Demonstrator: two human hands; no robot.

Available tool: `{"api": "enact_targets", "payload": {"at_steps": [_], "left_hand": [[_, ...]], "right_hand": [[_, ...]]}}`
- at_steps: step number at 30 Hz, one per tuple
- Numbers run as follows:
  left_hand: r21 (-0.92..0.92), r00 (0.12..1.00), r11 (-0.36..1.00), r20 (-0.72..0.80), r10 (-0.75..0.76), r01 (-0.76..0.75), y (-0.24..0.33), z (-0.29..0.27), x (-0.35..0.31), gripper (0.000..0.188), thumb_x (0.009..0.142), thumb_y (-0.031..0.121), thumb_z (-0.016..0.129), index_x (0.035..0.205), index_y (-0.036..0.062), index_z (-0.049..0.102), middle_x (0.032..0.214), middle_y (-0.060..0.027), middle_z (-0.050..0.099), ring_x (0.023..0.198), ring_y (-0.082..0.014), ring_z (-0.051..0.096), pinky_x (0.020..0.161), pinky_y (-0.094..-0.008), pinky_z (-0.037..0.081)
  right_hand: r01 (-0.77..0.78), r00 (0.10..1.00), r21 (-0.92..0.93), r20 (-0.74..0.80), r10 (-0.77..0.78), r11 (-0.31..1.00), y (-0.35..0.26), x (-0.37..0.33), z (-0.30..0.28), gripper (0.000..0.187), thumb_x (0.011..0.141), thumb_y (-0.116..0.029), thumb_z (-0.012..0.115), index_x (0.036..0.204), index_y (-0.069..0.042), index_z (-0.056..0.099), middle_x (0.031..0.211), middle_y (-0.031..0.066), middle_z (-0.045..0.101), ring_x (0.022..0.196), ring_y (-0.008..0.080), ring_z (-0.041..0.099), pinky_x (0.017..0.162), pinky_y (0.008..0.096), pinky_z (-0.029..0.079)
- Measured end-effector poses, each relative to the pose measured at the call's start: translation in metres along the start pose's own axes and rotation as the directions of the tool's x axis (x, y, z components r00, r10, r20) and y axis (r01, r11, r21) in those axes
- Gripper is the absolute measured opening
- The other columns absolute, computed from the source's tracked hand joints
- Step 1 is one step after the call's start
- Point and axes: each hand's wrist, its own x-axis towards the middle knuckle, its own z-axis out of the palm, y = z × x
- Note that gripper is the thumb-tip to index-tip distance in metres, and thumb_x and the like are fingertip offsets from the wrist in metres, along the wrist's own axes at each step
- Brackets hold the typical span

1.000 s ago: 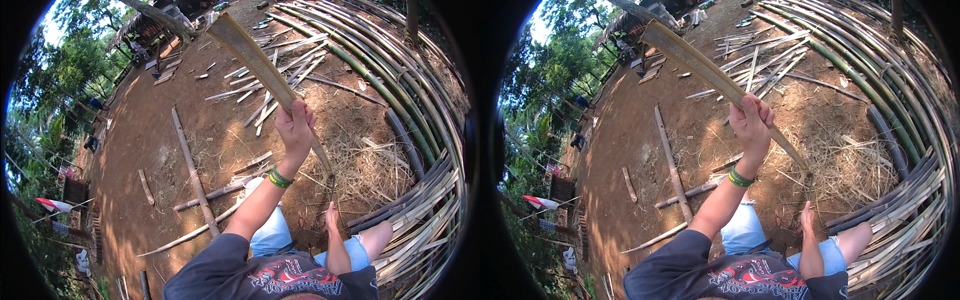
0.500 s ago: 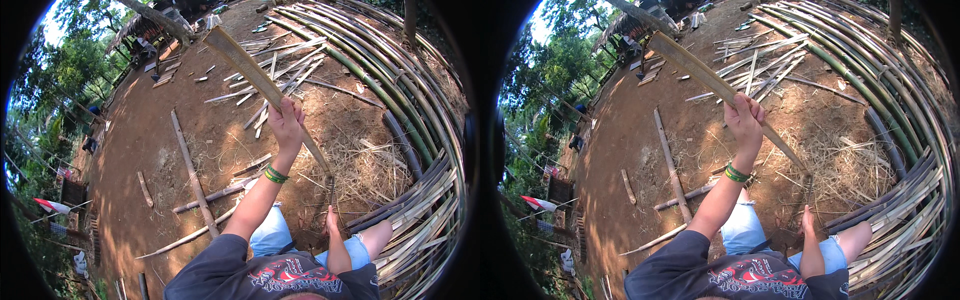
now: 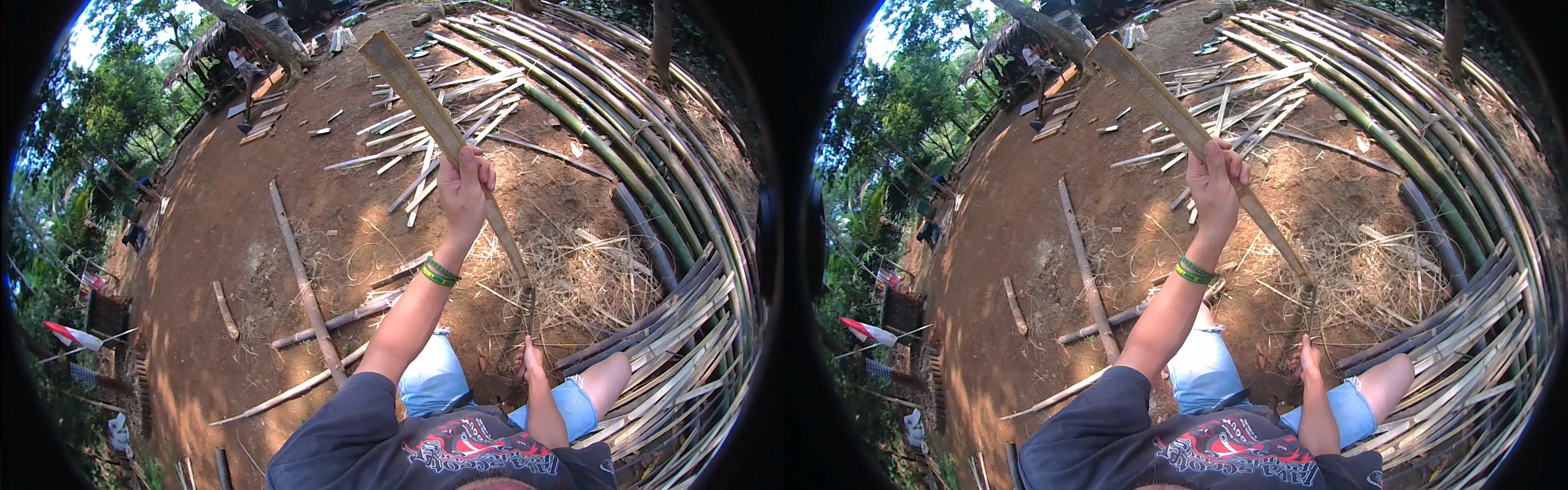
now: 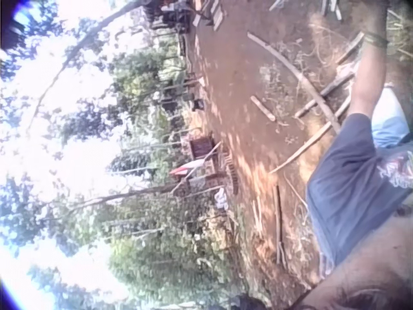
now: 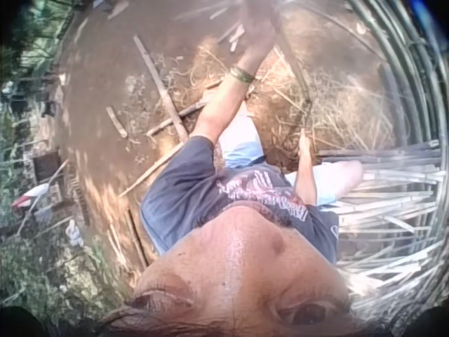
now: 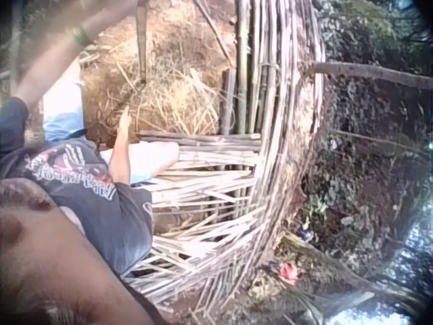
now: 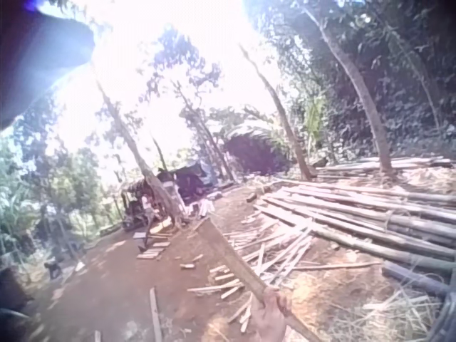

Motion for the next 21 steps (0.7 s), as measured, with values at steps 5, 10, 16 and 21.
{"api": "enact_targets", "payload": {"at_steps": [5,10,16,21], "left_hand": [[0.015,0.997,0.999,0.066,-0.041,0.040,0.042,0.005,0.021,0.042,0.104,0.042,0.044,0.099,0.0021,0.055,0.068,-0.0023,0.050,0.060,-0.0111,0.051,0.055,-0.0266,0.046],[-0.219,0.954,0.960,0.280,-0.107,0.172,0.034,0.001,0.040,0.046,0.103,0.049,0.042,0.081,0.0075,0.045,0.059,0.0029,0.033,0.051,-0.0071,0.032,0.047,-0.0227,0.029],[-0.064,0.984,0.988,0.120,-0.133,0.141,0.021,-0.003,0.042,0.050,0.097,0.059,0.043,0.077,0.0138,0.036,0.061,0.0044,0.024,0.053,-0.0087,0.024,0.050,-0.0242,0.024],[-0.034,0.986,0.993,0.128,-0.105,0.110,0.039,0.001,0.040,0.051,0.095,0.061,0.043,0.076,0.0144,0.033,0.060,0.0045,0.021,0.051,-0.0081,0.021,0.048,-0.0238,0.022]], "right_hand": [[-0.003,1.000,-0.065,0.001,0.003,0.998,-0.003,0.000,-0.003,0.061,0.093,-0.066,0.048,0.088,-0.005,0.051,0.058,0.0060,0.048,0.048,0.0187,0.049,0.042,0.0324,0.041],[0.106,0.994,-0.109,-0.025,-0.110,0.988,-0.001,-0.005,0.005,0.058,0.093,-0.064,0.049,0.085,-0.007,0.052,0.055,0.0040,0.046,0.045,0.0176,0.047,0.041,0.0326,0.039],[0.162,0.955,-0.208,-0.213,-0.207,0.965,-0.016,-0.027,0.017,0.061,0.095,-0.060,0.050,0.065,-0.007,0.049,0.055,0.0045,0.048,0.043,0.0165,0.047,0.040,0.0341,0.036],[0.477,0.829,-0.419,-0.075,-0.554,0.772,-0.093,-0.115,0.078,0.062,0.099,-0.052,0.043,0.089,0.005,0.065,0.076,0.0278,0.063,0.077,0.0381,0.063,0.074,0.0475,0.047]]}}
